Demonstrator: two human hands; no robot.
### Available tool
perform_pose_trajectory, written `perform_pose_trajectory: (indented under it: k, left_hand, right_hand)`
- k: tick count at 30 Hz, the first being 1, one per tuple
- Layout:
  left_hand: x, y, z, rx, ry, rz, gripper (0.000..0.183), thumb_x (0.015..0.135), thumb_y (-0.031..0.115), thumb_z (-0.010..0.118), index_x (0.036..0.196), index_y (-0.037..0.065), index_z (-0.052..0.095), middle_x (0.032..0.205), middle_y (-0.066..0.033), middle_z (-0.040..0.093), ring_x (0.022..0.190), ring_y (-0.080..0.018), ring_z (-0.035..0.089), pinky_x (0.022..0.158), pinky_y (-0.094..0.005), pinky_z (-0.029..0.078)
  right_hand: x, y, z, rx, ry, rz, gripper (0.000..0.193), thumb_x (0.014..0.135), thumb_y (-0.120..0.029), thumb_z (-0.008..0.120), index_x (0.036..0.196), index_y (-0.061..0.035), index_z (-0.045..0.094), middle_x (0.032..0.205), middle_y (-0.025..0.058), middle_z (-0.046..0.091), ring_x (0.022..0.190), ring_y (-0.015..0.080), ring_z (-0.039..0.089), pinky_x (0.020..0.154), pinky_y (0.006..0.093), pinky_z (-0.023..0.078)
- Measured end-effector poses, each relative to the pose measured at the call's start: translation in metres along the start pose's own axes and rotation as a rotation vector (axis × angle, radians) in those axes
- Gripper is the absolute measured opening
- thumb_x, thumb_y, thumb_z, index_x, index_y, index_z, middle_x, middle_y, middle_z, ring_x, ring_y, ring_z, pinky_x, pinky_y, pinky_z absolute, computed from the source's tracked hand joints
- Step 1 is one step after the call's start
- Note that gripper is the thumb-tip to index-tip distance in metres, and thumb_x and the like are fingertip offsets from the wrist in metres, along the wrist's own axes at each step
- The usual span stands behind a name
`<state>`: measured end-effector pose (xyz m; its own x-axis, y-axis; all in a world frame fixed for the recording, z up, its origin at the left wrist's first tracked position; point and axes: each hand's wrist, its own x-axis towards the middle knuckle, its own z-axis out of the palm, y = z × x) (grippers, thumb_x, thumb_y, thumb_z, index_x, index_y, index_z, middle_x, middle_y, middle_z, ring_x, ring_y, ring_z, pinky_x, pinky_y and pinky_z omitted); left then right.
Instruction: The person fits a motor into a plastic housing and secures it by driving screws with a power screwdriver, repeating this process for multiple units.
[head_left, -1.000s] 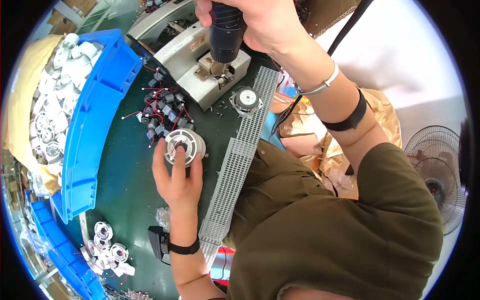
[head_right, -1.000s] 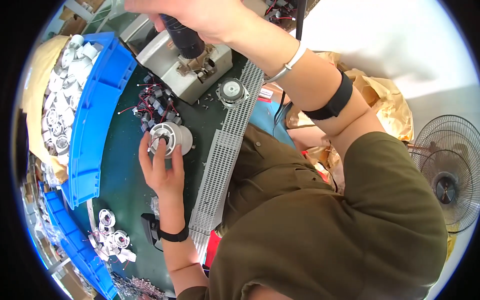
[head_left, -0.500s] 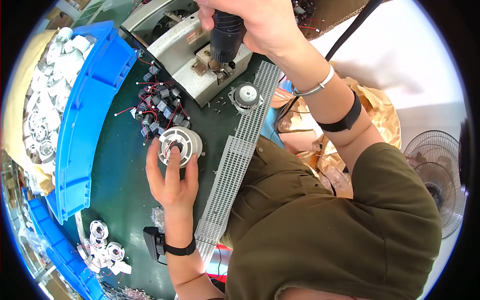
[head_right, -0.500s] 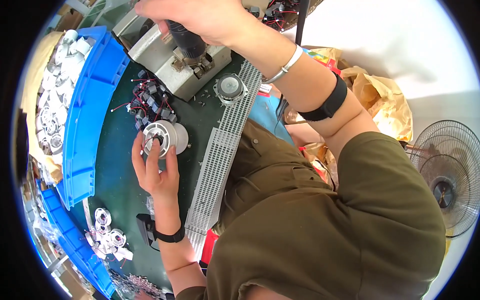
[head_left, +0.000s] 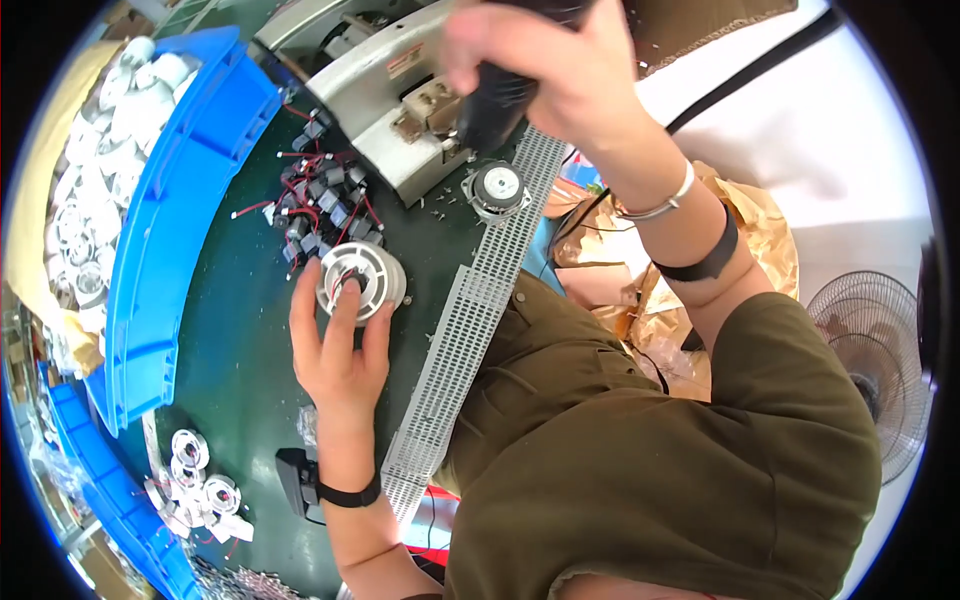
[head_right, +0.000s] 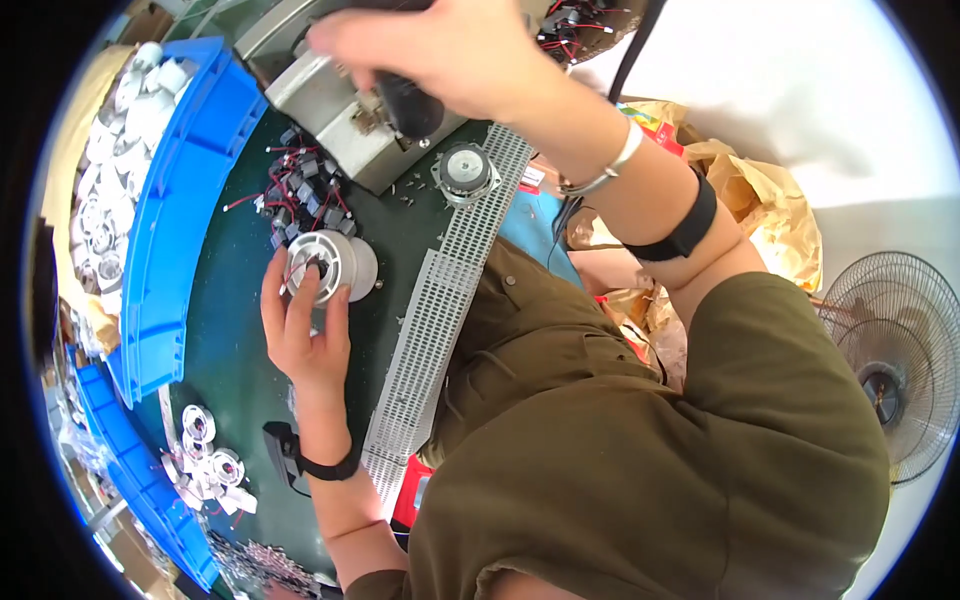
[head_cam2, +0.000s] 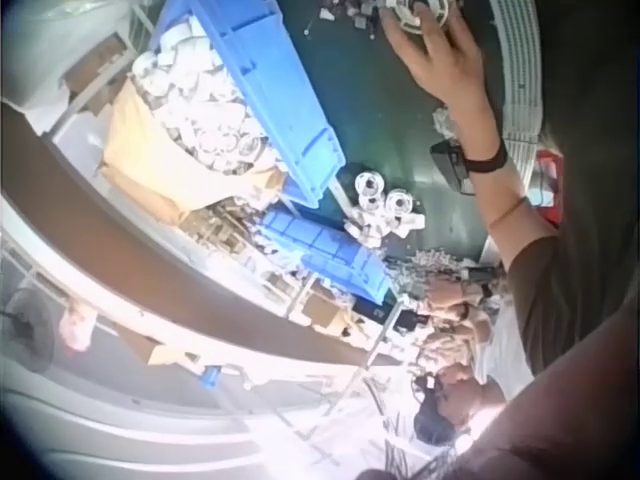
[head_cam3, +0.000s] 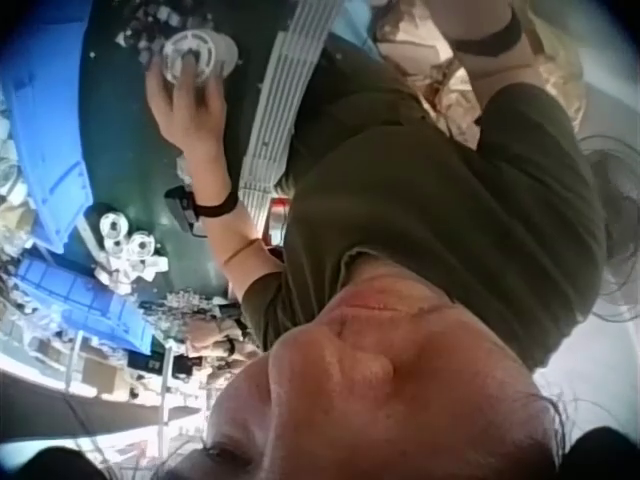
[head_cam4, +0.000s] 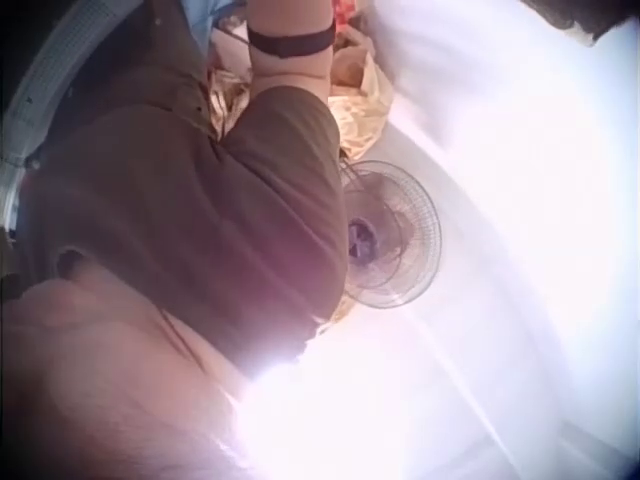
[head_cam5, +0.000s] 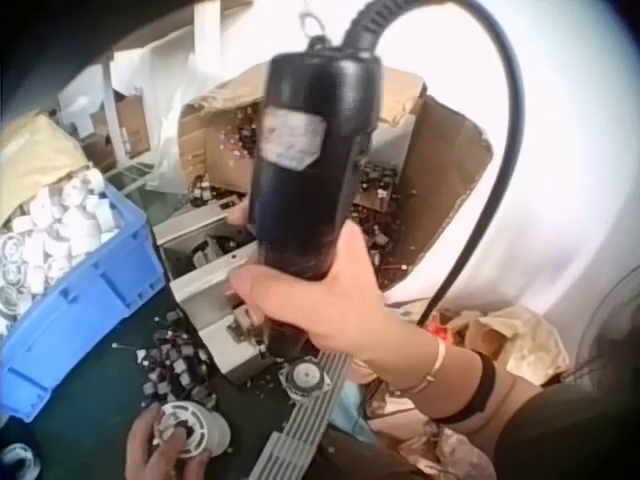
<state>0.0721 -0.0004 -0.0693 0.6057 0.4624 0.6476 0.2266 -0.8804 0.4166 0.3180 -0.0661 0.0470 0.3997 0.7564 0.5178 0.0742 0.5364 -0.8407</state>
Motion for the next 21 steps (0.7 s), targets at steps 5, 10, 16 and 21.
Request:
perform_pose_trajectory:
  k: [5,10,16,21]
  left_hand:
    - [0.015,-0.009,-0.016,-0.141,-0.144,0.006,0.039,0.062,0.007,0.08,0.098,0.005,0.065,0.124,-0.0224,0.048,0.109,-0.037,0.054,0.088,-0.0394,0.048]
    - [0.008,0.021,-0.002,0.094,-0.033,-0.111,0.038,0.062,0.015,0.081,0.096,0.008,0.066,0.113,-0.0183,0.053,0.099,-0.0339,0.057,0.08,-0.0397,0.049]
    - [0.007,0.01,-0.005,-0.024,-0.033,-0.046,0.033,0.066,0.008,0.076,0.098,0.008,0.067,0.115,-0.0189,0.054,0.096,-0.034,0.058,0.077,-0.0376,0.051]
    - [0.006,0.014,-0.007,-0.051,-0.059,-0.104,0.031,0.066,0.007,0.075,0.095,0.007,0.068,0.113,-0.0192,0.054,0.093,-0.0346,0.059,0.075,-0.0373,0.051]
  right_hand:
    - [-0.002,-0.027,0.019,0.178,-0.055,-0.006,0.038,0.08,-0.003,0.06,0.112,0.0084,0.044,0.068,0.0107,0.057,0.056,0.019,0.056,0.054,0.0289,0.047]
    - [0.003,-0.021,0.052,0.219,-0.162,0.048,0.034,0.079,-0.005,0.061,0.107,0.0069,0.044,0.068,0.0087,0.055,0.057,0.0173,0.054,0.054,0.0286,0.045]
    - [0.01,-0.004,0.082,0.241,-0.247,0.027,0.03,0.076,-0.006,0.064,0.098,0.0032,0.046,0.068,0.0045,0.051,0.058,0.0138,0.049,0.054,0.0275,0.041]
    - [0.011,0.0,0.088,0.264,-0.271,0.037,0.026,0.074,-0.007,0.066,0.091,0.0001,0.047,0.068,0.001,0.048,0.06,0.0109,0.046,0.054,0.0266,0.038]
